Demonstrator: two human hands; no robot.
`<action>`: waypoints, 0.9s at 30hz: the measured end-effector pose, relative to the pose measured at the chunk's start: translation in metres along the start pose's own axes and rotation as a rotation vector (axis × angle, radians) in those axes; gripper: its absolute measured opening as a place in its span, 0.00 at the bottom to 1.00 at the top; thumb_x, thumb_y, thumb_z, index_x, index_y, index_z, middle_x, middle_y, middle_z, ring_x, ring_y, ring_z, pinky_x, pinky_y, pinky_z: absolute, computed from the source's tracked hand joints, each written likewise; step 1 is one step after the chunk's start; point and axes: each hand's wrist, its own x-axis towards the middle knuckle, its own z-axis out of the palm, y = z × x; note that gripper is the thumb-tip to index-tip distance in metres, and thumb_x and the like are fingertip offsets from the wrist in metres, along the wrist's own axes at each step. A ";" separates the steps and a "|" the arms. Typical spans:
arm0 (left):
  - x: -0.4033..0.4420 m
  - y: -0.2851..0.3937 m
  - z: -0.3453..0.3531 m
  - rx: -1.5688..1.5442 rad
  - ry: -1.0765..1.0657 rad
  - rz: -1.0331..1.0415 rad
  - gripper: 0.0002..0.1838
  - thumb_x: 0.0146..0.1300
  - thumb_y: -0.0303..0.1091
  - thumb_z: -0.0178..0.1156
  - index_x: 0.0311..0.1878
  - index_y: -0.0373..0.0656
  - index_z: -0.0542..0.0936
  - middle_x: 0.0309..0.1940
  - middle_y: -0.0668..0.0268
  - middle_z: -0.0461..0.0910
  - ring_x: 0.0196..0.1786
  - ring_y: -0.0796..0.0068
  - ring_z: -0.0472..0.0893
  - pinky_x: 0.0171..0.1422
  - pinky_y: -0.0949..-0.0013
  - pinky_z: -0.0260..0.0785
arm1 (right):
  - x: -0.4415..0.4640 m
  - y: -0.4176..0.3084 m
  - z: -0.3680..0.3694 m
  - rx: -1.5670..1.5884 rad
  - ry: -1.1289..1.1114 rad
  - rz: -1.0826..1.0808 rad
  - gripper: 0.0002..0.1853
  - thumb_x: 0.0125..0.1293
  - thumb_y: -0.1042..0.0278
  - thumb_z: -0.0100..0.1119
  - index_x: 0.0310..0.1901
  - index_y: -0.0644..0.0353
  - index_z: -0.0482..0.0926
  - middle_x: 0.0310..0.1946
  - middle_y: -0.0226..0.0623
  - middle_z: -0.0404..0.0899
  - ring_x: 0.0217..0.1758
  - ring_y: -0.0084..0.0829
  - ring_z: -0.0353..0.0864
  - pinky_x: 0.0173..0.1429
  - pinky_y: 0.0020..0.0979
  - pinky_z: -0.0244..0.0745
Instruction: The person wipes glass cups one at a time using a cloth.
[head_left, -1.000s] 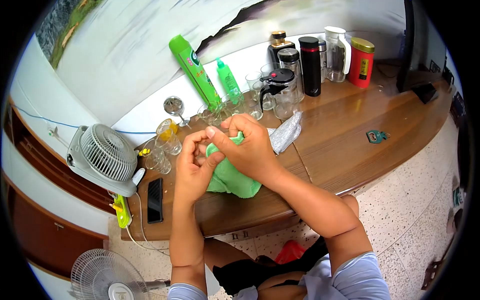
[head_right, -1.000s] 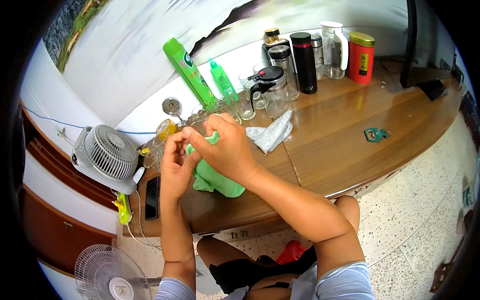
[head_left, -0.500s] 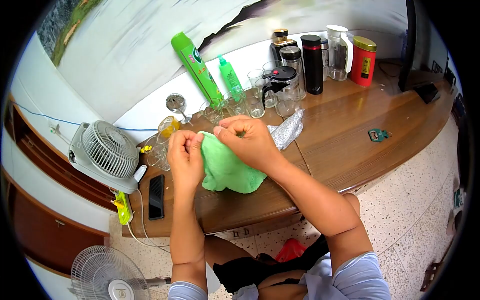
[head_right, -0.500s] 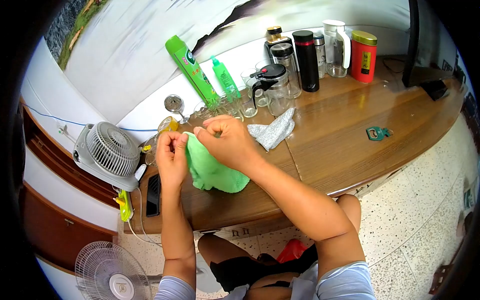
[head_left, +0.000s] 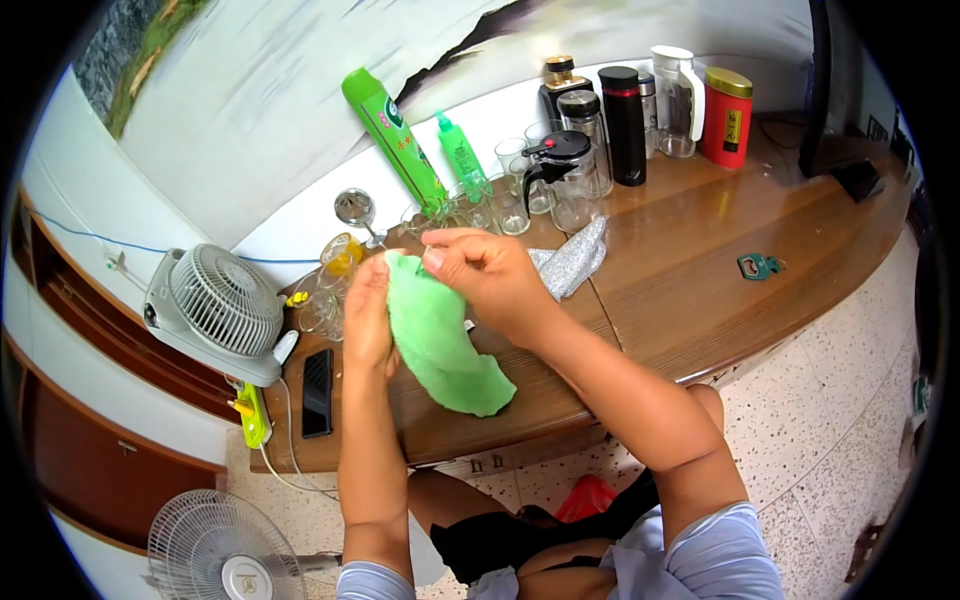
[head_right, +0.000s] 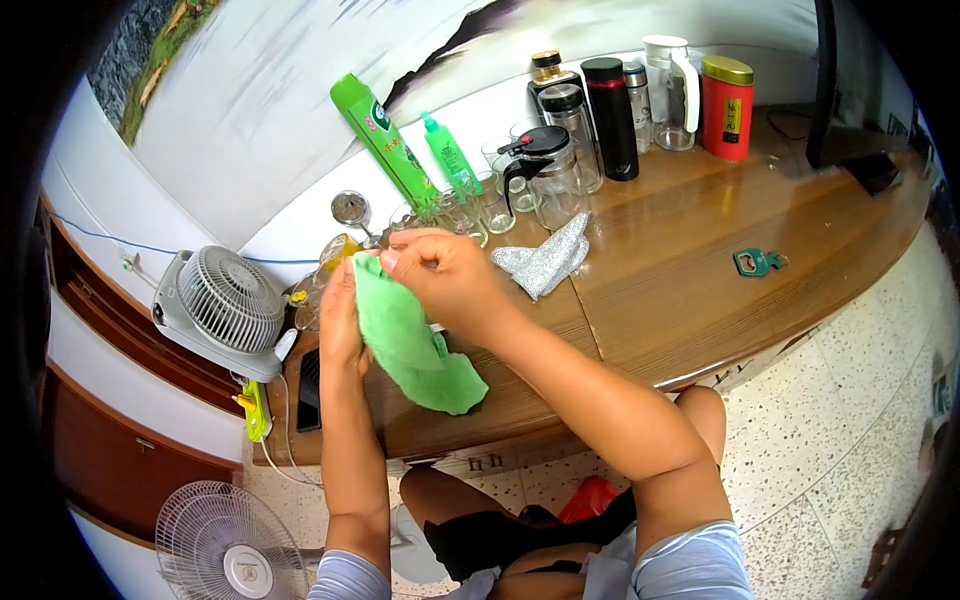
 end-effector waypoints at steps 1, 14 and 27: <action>-0.005 0.003 0.005 -0.037 -0.107 -0.037 0.25 0.87 0.52 0.48 0.69 0.40 0.77 0.54 0.60 0.85 0.53 0.73 0.86 0.59 0.68 0.81 | -0.001 0.000 0.002 -0.178 0.019 -0.151 0.14 0.74 0.63 0.69 0.36 0.67 0.89 0.52 0.51 0.89 0.58 0.38 0.88 0.62 0.37 0.79; -0.019 -0.012 0.030 0.134 -0.396 -0.045 0.43 0.84 0.68 0.38 0.81 0.36 0.63 0.71 0.54 0.75 0.69 0.64 0.80 0.70 0.61 0.77 | 0.003 -0.008 -0.010 -0.117 -0.164 -0.118 0.14 0.81 0.65 0.60 0.41 0.68 0.86 0.59 0.41 0.87 0.58 0.30 0.83 0.64 0.33 0.76; -0.016 -0.010 0.023 -0.419 -0.476 -0.283 0.48 0.77 0.75 0.43 0.80 0.40 0.64 0.69 0.57 0.77 0.69 0.62 0.81 0.70 0.57 0.80 | 0.004 -0.012 -0.008 -0.171 -0.276 -0.284 0.15 0.81 0.60 0.62 0.37 0.62 0.82 0.51 0.34 0.82 0.53 0.29 0.77 0.62 0.33 0.72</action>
